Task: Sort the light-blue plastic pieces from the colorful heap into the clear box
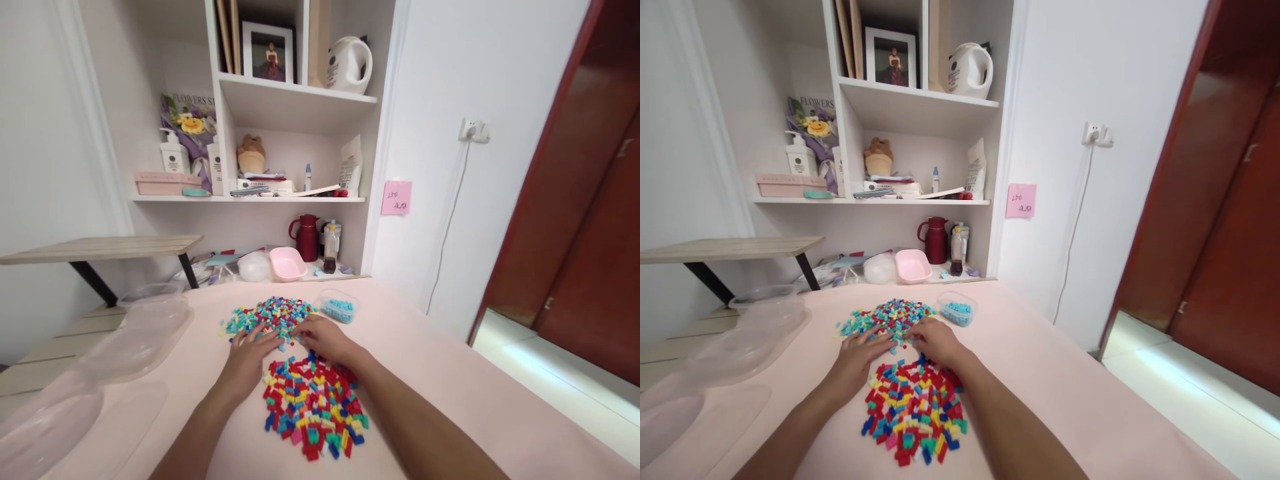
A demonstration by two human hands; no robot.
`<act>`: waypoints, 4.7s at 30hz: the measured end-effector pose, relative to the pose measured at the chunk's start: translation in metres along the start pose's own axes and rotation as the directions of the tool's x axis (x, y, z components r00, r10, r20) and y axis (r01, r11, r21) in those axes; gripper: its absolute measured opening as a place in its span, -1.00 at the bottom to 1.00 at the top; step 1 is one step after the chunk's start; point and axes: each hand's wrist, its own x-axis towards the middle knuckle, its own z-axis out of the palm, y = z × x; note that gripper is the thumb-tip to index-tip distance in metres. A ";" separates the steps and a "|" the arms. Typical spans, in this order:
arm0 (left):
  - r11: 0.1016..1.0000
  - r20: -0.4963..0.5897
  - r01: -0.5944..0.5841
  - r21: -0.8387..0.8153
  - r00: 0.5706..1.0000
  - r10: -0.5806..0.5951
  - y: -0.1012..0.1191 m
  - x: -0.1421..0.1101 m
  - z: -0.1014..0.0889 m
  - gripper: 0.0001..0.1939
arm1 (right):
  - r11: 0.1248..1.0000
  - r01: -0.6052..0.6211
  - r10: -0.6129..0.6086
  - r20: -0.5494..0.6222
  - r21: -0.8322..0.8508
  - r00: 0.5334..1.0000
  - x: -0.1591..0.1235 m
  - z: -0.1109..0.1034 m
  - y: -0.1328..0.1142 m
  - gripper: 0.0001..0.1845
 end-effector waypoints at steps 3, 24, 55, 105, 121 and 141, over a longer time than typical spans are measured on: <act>0.999 -0.066 0.033 0.009 0.997 -0.032 -0.002 0.001 0.000 -0.27 | 0.998 -0.054 0.054 -0.011 0.022 0.998 -0.001 -0.002 0.003 -0.63; 0.976 -0.324 0.167 -0.139 0.924 -0.204 -0.011 0.002 -0.010 -0.55 | 0.973 -0.206 0.192 -0.129 -0.101 0.973 0.005 0.002 0.001 -0.90; 0.917 -0.290 0.209 -0.340 0.904 -0.314 -0.014 0.000 -0.007 -0.64 | 0.986 0.050 -0.044 -0.040 0.157 0.998 -0.003 -0.011 -0.013 -0.74; 0.825 -0.305 0.347 -0.445 0.808 -0.504 -0.014 -0.002 -0.016 -0.69 | 0.990 -0.097 0.099 0.015 -0.102 0.995 0.002 0.000 -0.007 -0.86; 0.719 -0.251 0.455 -0.525 0.725 -0.642 -0.017 -0.002 -0.023 -0.74 | 0.912 -0.392 0.379 -0.610 0.119 0.696 -0.022 -0.057 0.067 -0.66; 0.702 -0.251 0.420 -0.575 0.726 -0.640 -0.015 -0.004 -0.017 -0.74 | 0.977 0.117 -0.113 0.033 -0.180 0.993 0.004 0.016 -0.009 -0.68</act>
